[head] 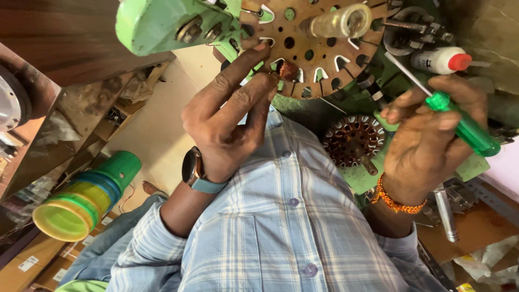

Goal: The person uses a green screwdriver to adjust copper windings on a motor stator held in a green machine. They repeatedly insert the tool into slots, rotate the stator, and reposition the windings.

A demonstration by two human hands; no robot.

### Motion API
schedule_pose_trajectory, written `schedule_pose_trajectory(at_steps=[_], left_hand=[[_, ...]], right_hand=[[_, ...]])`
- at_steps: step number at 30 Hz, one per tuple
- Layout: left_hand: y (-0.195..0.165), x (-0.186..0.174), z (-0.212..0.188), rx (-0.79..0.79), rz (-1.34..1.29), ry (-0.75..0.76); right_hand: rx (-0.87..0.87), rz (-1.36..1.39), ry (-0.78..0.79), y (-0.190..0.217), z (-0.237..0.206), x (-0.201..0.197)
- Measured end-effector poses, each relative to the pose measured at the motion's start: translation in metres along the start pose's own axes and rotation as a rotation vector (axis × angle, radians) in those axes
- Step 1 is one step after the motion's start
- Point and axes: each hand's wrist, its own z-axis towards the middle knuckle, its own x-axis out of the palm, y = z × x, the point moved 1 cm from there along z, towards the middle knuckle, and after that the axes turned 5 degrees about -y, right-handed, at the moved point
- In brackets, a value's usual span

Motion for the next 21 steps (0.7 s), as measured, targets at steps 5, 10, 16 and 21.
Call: schedule_pose_trajectory(at_steps=[5,10,16,21], left_hand=[[-0.002,0.002,-0.003,-0.040,-0.039,-0.005],[0.002,0.003,-0.004,-0.029,-0.061,-0.002],[0.007,0.003,-0.002,0.026,-0.086,0.007],[0.002,0.006,-0.002,-0.075,-0.163,-0.019]], right_hand=[[-0.142,-0.053,0.056,0.000,0.015,0.005],[-0.288,0.056,0.038,-0.002,0.015,0.010],[-0.309,0.104,0.015,-0.003,0.021,0.015],[-0.373,0.065,0.067,-0.008,0.022,0.020]])
